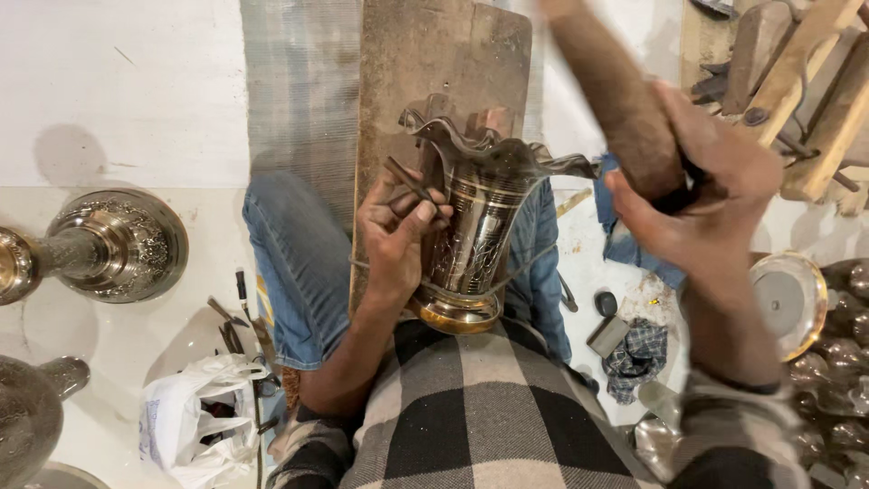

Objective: The person uses a wooden mallet and a metal chisel to hammer decorative patterns into a silver-colored metal vase. They repeatedly strike the chisel against the vase's surface while rotating it to work on different sections.

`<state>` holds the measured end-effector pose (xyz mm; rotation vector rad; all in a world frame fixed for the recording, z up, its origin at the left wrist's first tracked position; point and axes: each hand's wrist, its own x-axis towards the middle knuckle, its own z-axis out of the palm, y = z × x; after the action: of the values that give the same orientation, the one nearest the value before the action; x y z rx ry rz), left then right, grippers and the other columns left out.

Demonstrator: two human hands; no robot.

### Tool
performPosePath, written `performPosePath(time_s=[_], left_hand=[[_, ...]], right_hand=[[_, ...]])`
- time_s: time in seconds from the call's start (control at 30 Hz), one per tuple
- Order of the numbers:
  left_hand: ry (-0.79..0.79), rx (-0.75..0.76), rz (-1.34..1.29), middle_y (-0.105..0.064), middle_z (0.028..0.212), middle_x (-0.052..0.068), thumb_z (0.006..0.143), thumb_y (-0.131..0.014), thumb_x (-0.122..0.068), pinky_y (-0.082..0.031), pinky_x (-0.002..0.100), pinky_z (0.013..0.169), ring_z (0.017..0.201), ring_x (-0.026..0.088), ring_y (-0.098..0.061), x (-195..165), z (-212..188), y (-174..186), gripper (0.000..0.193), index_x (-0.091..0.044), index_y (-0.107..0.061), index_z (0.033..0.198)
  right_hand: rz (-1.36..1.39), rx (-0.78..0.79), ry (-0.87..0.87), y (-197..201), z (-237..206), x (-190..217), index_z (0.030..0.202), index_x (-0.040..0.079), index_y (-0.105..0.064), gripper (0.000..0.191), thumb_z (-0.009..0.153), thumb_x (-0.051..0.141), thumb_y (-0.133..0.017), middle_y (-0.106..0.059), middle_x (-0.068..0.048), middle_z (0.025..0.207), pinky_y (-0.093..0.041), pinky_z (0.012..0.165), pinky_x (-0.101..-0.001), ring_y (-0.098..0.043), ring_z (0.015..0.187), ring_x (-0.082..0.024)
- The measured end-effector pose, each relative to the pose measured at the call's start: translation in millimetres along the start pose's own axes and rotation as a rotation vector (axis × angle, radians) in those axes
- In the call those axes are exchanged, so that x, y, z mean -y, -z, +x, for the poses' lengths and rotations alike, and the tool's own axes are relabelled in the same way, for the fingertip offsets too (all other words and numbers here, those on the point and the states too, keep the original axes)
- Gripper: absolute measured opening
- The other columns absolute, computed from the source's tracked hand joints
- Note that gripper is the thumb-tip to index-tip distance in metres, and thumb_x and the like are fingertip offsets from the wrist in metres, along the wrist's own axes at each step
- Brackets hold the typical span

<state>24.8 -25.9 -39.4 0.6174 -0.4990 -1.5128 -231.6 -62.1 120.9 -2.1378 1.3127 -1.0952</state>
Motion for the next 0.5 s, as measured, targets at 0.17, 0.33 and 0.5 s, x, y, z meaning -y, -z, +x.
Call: performPosePath(time_s=[0.17,0.33,0.5], left_hand=[[-0.202,0.187,0.413,-0.075,0.094,0.014,0.096,-0.064,0.008,-0.066,0.032,0.078,0.083,0.019,-0.075,-8,-13,-17,0.023,0.001,-0.066,0.118],[-0.333,0.106,0.836,-0.078,0.094,0.013,0.095,-0.057,0.014,-0.066,0.028,0.076,0.082,0.018,-0.078,-6,-23,-38,0.025,0.003,-0.067,0.114],[-0.414,0.118,0.911,-0.078,0.096,0.011,0.096,-0.056,0.017,-0.064,0.025,0.078,0.082,0.014,-0.077,-5,-30,-42,0.042,0.005,-0.053,0.136]], right_hand=[[0.281,-0.481,-0.439,-68,-114,-35,0.133,-0.008,-0.061,0.049,0.086,-0.008,-0.075,-0.071,-0.012,0.100,-0.061,0.078,-0.0308,-0.071,0.083,-0.019],[0.357,-0.490,-0.599,-81,-156,-31,0.142,-0.008,-0.057,0.063,0.081,-0.006,-0.074,-0.071,-0.011,0.101,-0.058,0.077,-0.0299,-0.069,0.084,-0.017],[-0.055,-0.253,-0.276,-42,-118,-7,0.137,-0.004,-0.063,0.065,0.074,-0.003,-0.076,-0.071,-0.015,0.109,-0.053,0.087,-0.0265,-0.068,0.093,-0.020]])
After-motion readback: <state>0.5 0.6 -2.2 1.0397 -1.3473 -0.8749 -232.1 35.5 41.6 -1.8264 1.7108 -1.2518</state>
